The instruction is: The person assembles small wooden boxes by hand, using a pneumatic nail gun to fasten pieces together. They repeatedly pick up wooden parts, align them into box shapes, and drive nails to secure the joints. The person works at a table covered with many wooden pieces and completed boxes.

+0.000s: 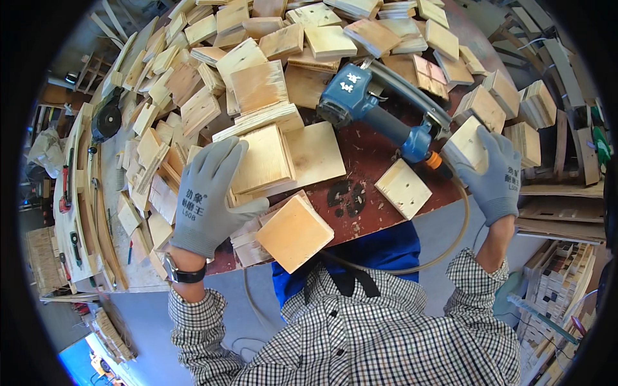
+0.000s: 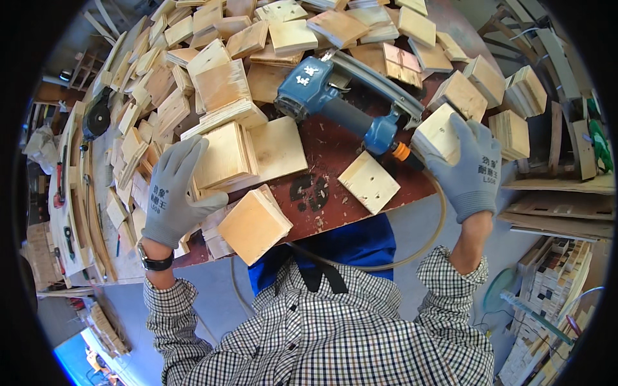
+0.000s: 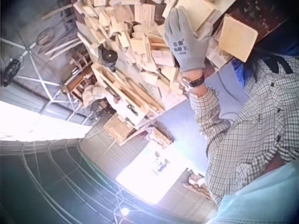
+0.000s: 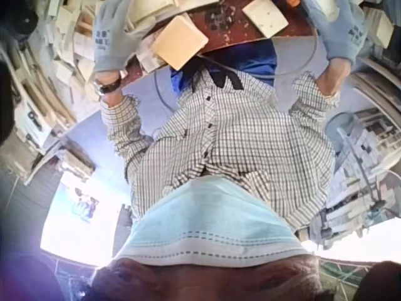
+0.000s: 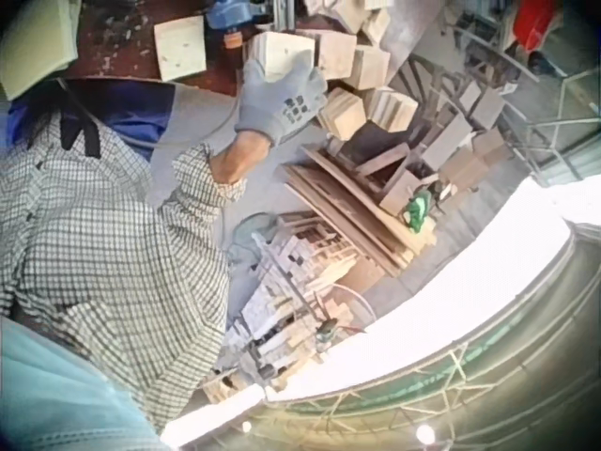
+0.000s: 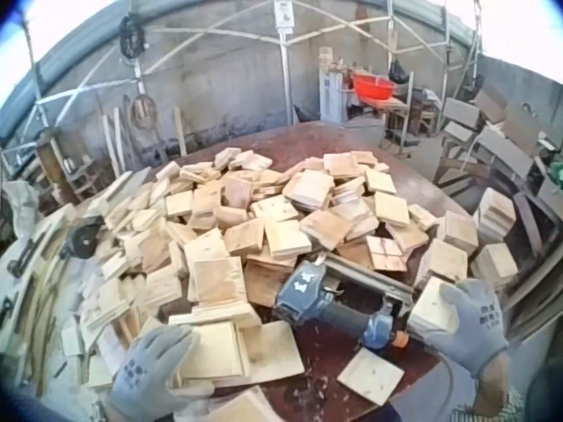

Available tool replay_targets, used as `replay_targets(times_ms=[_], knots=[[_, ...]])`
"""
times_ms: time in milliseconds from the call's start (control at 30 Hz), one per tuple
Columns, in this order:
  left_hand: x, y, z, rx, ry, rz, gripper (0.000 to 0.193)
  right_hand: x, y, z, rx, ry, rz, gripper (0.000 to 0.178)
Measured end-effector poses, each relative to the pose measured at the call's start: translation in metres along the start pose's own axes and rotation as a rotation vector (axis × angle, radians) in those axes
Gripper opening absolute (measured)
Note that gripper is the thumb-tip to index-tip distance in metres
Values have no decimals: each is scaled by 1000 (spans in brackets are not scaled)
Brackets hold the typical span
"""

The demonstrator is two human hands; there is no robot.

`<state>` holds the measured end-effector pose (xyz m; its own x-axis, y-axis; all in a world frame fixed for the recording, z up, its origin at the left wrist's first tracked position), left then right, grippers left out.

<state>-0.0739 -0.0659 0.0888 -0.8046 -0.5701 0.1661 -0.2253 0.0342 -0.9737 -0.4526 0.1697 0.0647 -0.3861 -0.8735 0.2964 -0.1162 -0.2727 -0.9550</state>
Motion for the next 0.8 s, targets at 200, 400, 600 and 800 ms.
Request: replay_targets(times_ms=[200, 400, 600, 800], knots=[[12, 1, 1, 42, 13, 63, 76, -6, -1, -4, 48, 9, -23, 79], [18, -11, 11, -74, -1, 160, 68, -14, 10, -16, 37, 2, 5, 84], [12, -12, 15, -50, 14, 191, 63, -18, -6, 2, -85, 35, -20, 77], [10, -13, 14, -31, 23, 146, 56, 0, -64, 101, 501, -185, -249, 47]])
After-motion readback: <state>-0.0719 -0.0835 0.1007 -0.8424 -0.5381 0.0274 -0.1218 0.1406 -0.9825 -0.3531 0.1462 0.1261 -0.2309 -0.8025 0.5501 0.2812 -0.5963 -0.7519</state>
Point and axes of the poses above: each hand's wrist, its own x-axis towards the middle knuckle, its own y-axis out of the palm, z = x × y, the point moved 9 cm from there along x, towards the middle knuckle, and after that the axes turned 6 degrees about -y, right-handed, at the moved point
